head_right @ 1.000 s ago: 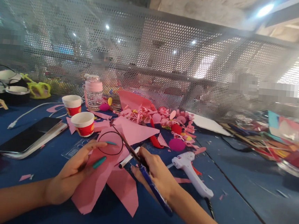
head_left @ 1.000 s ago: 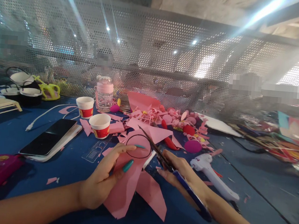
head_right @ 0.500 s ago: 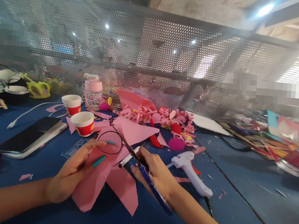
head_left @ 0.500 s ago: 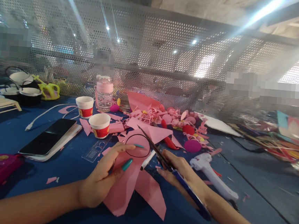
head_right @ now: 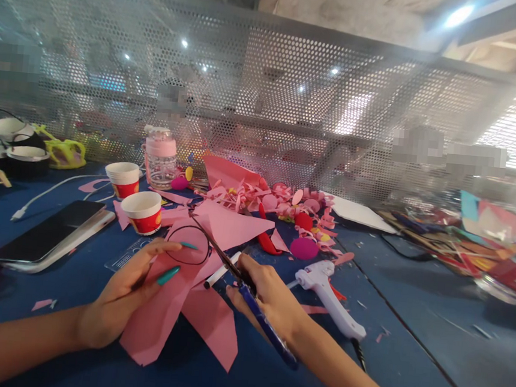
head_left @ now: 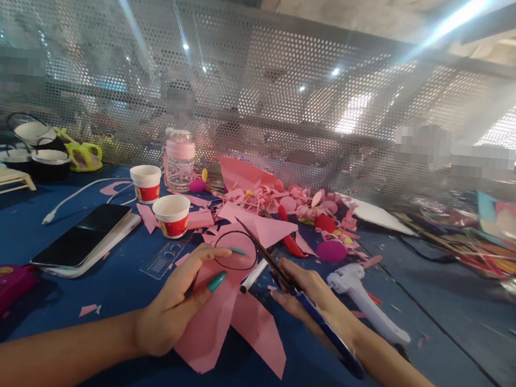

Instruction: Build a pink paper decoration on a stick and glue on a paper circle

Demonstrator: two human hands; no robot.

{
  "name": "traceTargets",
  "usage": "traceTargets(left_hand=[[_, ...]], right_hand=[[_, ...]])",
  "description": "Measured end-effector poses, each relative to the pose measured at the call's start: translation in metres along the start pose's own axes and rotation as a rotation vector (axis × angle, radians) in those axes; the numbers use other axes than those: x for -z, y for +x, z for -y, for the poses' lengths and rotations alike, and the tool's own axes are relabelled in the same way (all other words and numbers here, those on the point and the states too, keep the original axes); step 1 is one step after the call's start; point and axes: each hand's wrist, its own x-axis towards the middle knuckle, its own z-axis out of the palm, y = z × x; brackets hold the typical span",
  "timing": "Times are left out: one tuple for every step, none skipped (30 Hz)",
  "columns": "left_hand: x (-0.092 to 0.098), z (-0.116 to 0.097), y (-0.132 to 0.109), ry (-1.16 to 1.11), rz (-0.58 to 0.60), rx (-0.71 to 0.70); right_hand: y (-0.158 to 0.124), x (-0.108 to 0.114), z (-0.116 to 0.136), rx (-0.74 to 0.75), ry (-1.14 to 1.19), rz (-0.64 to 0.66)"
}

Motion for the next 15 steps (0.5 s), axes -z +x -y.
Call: traceTargets(left_hand=[[0.0,0.0,0.0,-0.006,0.001,-0.004],[0.0,-0.001,0.0,-0.01,0.002,-0.006],[0.0,-0.001,0.001,-0.012,0.003,-0.007],[0.0,-0.001,0.001,-0.014,0.005,-0.008],[0.001,-0.002,0.001,-0.017,0.008,-0.007],[0.001,-0.002,0.002,-0.02,0.01,-0.007],[0.001,-0.002,0.002,-0.023,0.01,-0.007],[0.002,-0.002,0.002,-0.027,0.011,-0.006],[0.002,-0.003,0.003,-0.032,0.009,-0.004],[0.002,-0.003,0.003,-0.037,0.007,0.0],[0.001,-0.003,0.003,-0.04,0.005,0.006],[0.001,-0.003,0.003,-0.041,-0.002,0.01],[0.0,-0.003,0.003,-0.043,-0.015,0.014],[-0.001,-0.003,0.003,-0.056,-0.028,0.025],[-0.001,-0.002,0.003,-0.086,-0.041,0.044]], right_hand=[[0.0,0.0,0.0,0.001,0.005,0.007],[0.0,0.001,0.0,0.003,0.012,0.014],[0.0,0.001,0.001,0.003,0.019,0.019],[0.0,0.001,0.001,0.004,0.024,0.022],[0.0,0.002,0.001,0.004,0.028,0.026],[0.0,0.002,0.001,0.005,0.033,0.028],[0.001,0.002,0.001,0.006,0.037,0.031],[0.001,0.001,0.0,0.006,0.041,0.033],[0.002,0.0,-0.001,0.007,0.044,0.035],[0.002,-0.001,-0.003,0.007,0.047,0.038],[0.003,-0.003,-0.005,0.008,0.051,0.04],[0.004,-0.004,-0.007,0.011,0.054,0.039],[0.005,-0.006,-0.009,0.016,0.06,0.034],[0.005,-0.008,-0.012,0.023,0.067,0.023],[0.006,-0.01,-0.014,0.028,0.076,0.009]])
